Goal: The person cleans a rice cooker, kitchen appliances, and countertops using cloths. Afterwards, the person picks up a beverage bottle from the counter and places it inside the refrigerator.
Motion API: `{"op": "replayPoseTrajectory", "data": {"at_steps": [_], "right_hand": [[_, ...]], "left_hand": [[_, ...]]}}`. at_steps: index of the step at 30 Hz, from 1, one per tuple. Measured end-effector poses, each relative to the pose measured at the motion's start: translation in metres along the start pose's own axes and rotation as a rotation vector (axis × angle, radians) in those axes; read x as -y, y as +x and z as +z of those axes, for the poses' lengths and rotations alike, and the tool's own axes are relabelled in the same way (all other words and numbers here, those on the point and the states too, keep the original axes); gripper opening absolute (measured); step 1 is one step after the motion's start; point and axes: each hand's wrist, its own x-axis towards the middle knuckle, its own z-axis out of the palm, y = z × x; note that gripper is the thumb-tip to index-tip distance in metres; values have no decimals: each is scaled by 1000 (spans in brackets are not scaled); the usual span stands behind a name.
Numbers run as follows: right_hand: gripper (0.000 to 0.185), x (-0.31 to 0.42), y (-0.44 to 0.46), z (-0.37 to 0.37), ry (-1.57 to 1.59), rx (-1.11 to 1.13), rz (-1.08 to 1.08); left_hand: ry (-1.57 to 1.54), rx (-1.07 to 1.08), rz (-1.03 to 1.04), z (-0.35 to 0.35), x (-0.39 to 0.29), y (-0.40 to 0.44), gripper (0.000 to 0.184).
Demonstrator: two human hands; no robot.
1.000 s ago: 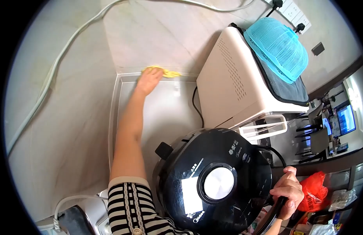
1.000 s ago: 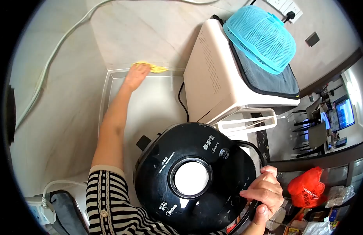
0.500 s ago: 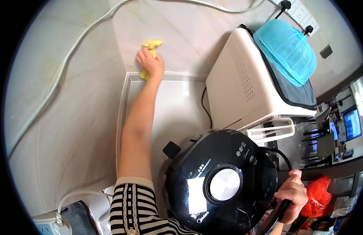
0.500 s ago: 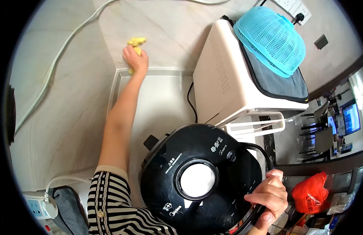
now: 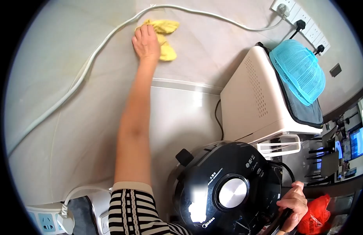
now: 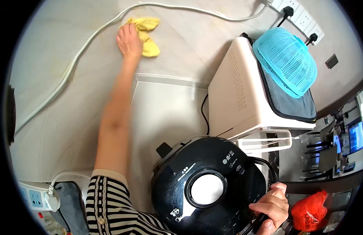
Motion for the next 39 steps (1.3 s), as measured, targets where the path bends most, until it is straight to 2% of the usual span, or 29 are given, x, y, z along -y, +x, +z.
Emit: {"op": "replayPoseTrajectory", "data": {"at_steps": [2,3,6,9,11,13,16,19,22,24,25,26,27,29,33,39], "right_hand": [[50,0,0,-3,-7,27,-2],[50,1,-1,-4,-9,38,2],[48,3,0,-3,-16,38,-18],[48,3,-1,-7,-15,60,-9],[49,5,-2,-7,-18,51,44],[50,3,-3,-8,-15,47,39],[54,5,-2,-6,-39,0,79],[51,3,-3,-5,3,4,49],[51,4,-2,-6,-25,25,56],[52,4,0,-6,-20,39,52],[52,3,0,-6,-17,43,43],[52,2,-2,-7,-12,46,40],[52,1,-3,-6,-18,33,28],[54,0,-2,-4,-20,0,14],[52,1,-4,-2,2,-30,1],[14,-13,-5,-12,44,-7,-243]], "left_hand": [[157,251,215,7,31,-15,19],[253,292,292,6,36,-20,16],[401,465,343,-3,32,-48,15],[399,606,471,-9,35,-100,15],[407,763,494,-12,38,-150,17],[407,968,408,-23,29,-188,18],[347,890,349,-36,19,-203,16],[350,1330,505,-51,18,-210,19],[401,1205,438,-66,-6,-173,10],[145,580,696,-16,30,-166,9],[248,512,673,-21,18,-124,12],[521,654,684,-50,-8,-64,17],[635,738,631,-47,-7,-35,21],[684,690,586,-56,14,7,23],[888,929,843,-108,9,15,28],[1015,1256,970,-178,-10,49,34]]}}
